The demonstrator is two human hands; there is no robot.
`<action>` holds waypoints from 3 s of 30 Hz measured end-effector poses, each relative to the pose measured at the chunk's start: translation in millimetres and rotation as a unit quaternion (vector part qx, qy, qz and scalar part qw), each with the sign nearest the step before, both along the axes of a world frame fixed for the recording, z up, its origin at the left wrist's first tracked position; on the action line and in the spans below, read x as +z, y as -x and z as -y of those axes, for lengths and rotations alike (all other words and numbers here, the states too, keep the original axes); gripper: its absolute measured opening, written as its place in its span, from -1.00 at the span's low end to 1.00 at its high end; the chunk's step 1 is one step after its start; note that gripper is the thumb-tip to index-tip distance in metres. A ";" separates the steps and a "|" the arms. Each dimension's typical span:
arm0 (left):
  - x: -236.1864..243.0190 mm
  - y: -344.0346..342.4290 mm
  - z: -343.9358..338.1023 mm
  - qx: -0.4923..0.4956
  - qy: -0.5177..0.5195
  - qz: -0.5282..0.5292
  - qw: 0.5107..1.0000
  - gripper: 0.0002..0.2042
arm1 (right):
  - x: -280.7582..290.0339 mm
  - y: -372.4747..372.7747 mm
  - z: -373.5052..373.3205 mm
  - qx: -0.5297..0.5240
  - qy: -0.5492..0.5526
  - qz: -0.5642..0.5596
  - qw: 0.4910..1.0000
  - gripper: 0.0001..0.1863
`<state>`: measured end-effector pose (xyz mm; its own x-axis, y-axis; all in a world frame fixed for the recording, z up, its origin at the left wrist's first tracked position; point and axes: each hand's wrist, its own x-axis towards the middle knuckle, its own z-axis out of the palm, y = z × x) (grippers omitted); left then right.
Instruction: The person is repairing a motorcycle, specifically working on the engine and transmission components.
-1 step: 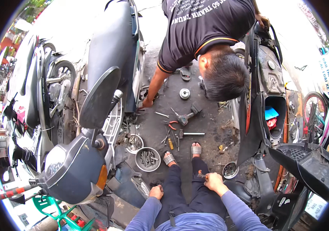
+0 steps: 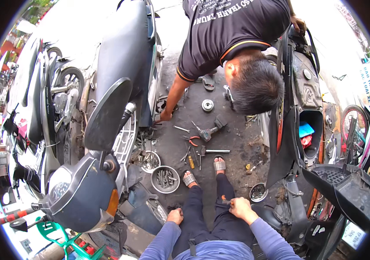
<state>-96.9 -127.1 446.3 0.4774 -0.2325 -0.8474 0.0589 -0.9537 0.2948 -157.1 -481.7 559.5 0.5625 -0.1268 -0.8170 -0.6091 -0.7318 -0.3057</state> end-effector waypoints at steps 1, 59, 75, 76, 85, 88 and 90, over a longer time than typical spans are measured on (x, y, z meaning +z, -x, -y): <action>-4.9 -7.4 6.1 -0.021 0.005 -0.022 1.000 -0.82 | 11.5 -7.5 4.6 0.015 -0.014 -0.005 1.000 -0.80; -292.1 -347.3 65.2 0.523 0.532 0.256 0.615 -0.81 | -430.1 -419.0 -64.6 0.019 -0.725 -0.058 0.686 -0.27; -290.7 -350.4 56.5 0.524 0.525 0.261 0.617 -0.78 | -426.3 -420.0 -76.7 0.079 -0.659 0.030 0.747 -0.23; -289.8 -350.1 56.5 0.534 0.517 0.252 0.620 -0.78 | -425.5 -419.2 -76.5 0.067 -0.665 0.021 0.743 -0.26; -285.9 -349.4 55.2 0.526 0.533 0.236 0.620 -0.79 | -420.2 -415.9 -77.4 0.076 -0.634 0.042 0.768 -0.31; -285.8 -348.7 55.2 0.524 0.535 0.235 0.620 -0.78 | -418.9 -413.6 -77.8 0.082 -0.634 0.050 0.767 -0.29; -285.8 -348.6 55.4 0.522 0.538 0.236 0.619 -0.78 | -418.3 -412.6 -78.0 0.089 -0.628 0.054 0.771 -0.27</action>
